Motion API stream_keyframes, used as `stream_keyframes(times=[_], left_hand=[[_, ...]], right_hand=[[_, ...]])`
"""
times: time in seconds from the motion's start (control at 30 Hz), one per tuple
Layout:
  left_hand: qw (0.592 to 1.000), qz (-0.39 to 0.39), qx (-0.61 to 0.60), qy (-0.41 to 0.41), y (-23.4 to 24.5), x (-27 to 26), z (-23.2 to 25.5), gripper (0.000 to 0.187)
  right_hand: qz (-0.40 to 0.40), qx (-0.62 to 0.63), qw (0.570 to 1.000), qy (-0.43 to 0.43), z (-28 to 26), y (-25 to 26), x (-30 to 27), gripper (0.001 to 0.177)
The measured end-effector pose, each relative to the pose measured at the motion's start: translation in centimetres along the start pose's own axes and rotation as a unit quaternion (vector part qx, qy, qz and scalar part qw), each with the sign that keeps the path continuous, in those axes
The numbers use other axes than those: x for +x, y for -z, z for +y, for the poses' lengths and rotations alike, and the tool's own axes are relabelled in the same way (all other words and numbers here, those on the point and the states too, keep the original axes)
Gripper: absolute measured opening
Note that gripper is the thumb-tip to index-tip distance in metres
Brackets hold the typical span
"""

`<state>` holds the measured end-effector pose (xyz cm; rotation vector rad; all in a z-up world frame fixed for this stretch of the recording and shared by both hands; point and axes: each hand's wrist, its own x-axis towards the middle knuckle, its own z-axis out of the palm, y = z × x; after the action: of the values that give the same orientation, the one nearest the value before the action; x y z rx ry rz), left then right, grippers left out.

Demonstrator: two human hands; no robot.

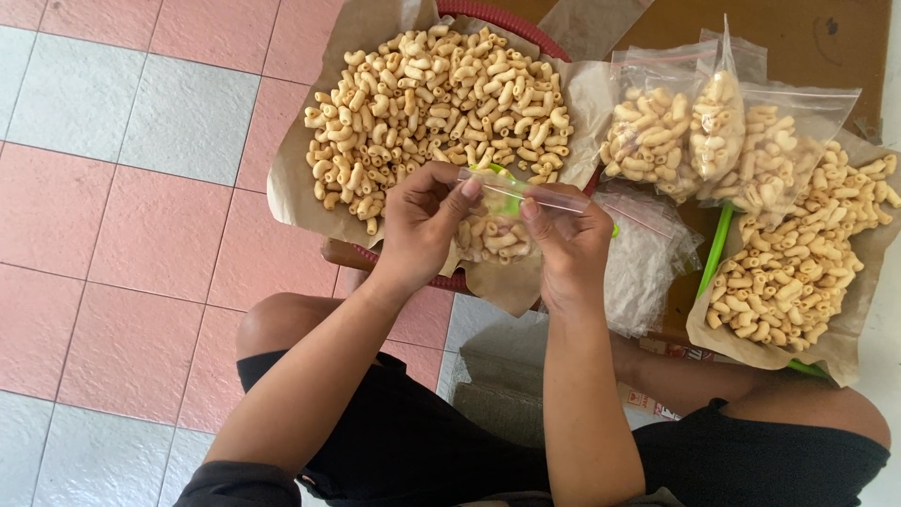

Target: Manually packing puffed snacks into small plastic bags using a plastic scoop.

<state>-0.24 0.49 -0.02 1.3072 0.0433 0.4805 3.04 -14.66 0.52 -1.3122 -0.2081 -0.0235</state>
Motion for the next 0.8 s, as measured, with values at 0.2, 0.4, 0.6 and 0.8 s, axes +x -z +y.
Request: stream_keyframes(times=[0.2,0.4,0.6,0.8], left_hand=[[0.999,-0.030,-0.020,0.028,0.4,-0.1,-0.1,0.009],[0.995,-0.058,-0.062,0.055,-0.8,-0.2,2.3,0.013],[0.995,-0.083,-0.045,0.021,-0.2,0.0,0.6,0.009],[0.995,-0.096,-0.001,-0.027,0.5,0.3,0.3,0.004]], right_hand=[[-0.001,-0.006,1.000,0.009,0.5,0.0,-0.1,0.015],[-0.013,0.004,1.000,0.010,-0.6,-1.1,0.0,0.012],[-0.032,-0.002,0.999,0.013,-0.1,-0.7,0.2,0.012],[-0.026,-0.015,0.999,0.012,0.6,0.3,0.1,0.010]])
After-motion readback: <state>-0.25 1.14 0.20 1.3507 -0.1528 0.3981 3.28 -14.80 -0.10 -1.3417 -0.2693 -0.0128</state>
